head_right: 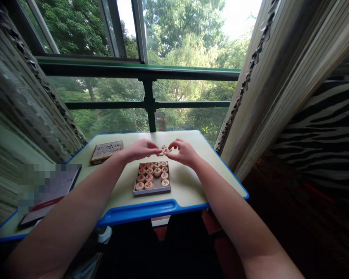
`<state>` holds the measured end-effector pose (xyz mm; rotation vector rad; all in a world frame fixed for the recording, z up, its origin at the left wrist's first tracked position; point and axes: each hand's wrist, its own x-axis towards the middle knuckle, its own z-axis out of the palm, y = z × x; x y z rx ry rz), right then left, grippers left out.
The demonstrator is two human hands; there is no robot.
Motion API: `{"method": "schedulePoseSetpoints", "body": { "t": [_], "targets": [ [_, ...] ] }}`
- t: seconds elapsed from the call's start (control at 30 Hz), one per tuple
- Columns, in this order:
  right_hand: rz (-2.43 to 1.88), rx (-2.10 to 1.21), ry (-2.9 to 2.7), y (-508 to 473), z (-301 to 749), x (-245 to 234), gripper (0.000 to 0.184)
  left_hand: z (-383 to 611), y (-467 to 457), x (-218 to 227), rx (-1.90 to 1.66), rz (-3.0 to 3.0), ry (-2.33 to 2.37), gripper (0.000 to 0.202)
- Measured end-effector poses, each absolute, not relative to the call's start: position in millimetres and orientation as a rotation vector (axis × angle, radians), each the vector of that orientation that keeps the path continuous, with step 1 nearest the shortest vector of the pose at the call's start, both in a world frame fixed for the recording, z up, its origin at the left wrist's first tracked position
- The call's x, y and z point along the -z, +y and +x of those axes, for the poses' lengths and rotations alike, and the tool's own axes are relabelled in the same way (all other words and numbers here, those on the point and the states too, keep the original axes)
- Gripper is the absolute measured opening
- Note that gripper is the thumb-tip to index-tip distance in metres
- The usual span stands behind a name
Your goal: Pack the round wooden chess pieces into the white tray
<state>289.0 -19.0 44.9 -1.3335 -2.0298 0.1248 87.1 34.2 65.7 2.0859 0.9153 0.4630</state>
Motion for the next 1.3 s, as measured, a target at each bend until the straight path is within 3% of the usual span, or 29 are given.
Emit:
{"method": "schedulePoseSetpoints", "body": {
  "t": [0.37,0.57,0.87,1.3],
  "targets": [
    [-1.158,-0.135,-2.004,-24.1,281.8,-45.0,0.024,88.2,36.9,-64.6,-0.497,1.763,0.827,0.033],
    [-1.134,-0.145,-2.03,-27.0,280.0,-47.1,0.016,84.5,40.2,-64.1,-0.438,1.701,0.792,0.034],
    [-1.049,-0.467,-2.488,-49.5,263.0,-58.4,0.016,70.5,62.1,-52.2,-0.653,1.464,0.959,0.029],
    [-1.055,-0.359,-2.555,-50.4,256.0,-51.7,0.015,81.2,49.6,-56.9,-0.621,1.532,0.884,0.027]
  ]
}}
